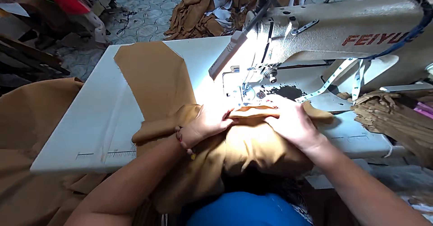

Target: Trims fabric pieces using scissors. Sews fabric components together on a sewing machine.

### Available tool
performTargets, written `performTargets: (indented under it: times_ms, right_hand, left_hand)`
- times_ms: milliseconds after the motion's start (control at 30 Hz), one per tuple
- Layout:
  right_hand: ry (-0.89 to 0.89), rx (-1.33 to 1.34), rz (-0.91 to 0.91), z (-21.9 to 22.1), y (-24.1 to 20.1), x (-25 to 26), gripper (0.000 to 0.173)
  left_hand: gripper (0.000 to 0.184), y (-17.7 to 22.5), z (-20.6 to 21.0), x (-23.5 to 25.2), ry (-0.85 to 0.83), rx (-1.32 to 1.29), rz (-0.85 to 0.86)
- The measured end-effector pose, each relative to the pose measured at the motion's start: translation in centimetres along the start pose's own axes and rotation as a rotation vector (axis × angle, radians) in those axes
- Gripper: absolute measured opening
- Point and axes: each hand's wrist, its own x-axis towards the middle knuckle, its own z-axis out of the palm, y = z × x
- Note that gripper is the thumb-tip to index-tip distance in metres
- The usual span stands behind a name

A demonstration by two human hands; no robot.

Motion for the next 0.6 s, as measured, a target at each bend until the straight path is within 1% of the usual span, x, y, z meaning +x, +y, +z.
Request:
performTargets:
  times_ms: [67, 100, 133, 167, 200, 233, 267, 333, 367, 467, 567, 600]
  right_hand:
    - [-0.046, -0.065, 0.038, 0.8, 0.1, 0.8, 0.049]
    - [-0.013, -0.081, -0.005, 1.4, -0.1, 0.7, 0.049]
    - [0.062, -0.083, -0.103, 2.2, -0.2, 0.3, 0.044]
    - [0.148, -0.064, -0.241, 3.0, -0.1, 0.1, 0.036]
    - [0.189, -0.014, -0.373, 3.6, 0.0, -0.1, 0.028]
    - [0.174, 0.035, -0.468, 4.1, 0.2, -0.1, 0.028]
    - [0.114, 0.050, -0.497, 4.4, 0.5, -0.2, 0.031]
    - [-0.081, -0.018, -0.398, 4.7, 1.0, -0.5, 0.040]
    - [-0.148, -0.046, -0.343, 4.8, 1.2, -0.6, 0.043]
    - [-0.216, -0.105, -0.294, 4.9, 1.6, -0.7, 0.047]
    - [-0.281, -0.135, -0.261, 4.7, 1.7, -0.6, 0.051]
    - [-0.287, -0.153, -0.257, 4.7, 1.8, -0.5, 0.052]
  left_hand:
    - [0.016, 0.3, -0.5, 1.1, -0.142, -0.092, -0.134]
    - [0.017, 0.5, -0.6, 1.4, -0.182, -0.138, -0.178]
    - [0.018, 0.6, -0.7, 1.5, -0.203, -0.181, -0.211]
    - [0.019, 0.4, -0.6, 1.5, -0.208, -0.206, -0.221]
    - [0.021, 0.1, -0.3, 1.5, -0.205, -0.220, -0.222]
    - [0.022, -0.2, -0.1, 1.5, -0.198, -0.234, -0.214]
    - [0.022, -0.3, 0.1, 1.5, -0.189, -0.246, -0.206]
    - [0.023, -0.2, 0.0, 1.4, -0.192, -0.247, -0.208]
    - [0.024, -0.3, 0.0, 1.5, -0.183, -0.231, -0.192]
    - [0.027, -1.2, 1.0, 1.5, -0.089, -0.138, -0.102]
    - [0.034, -1.8, 2.1, 1.5, 0.005, -0.074, -0.097]
    - [0.031, -2.0, 2.6, 1.6, 0.055, -0.068, -0.072]
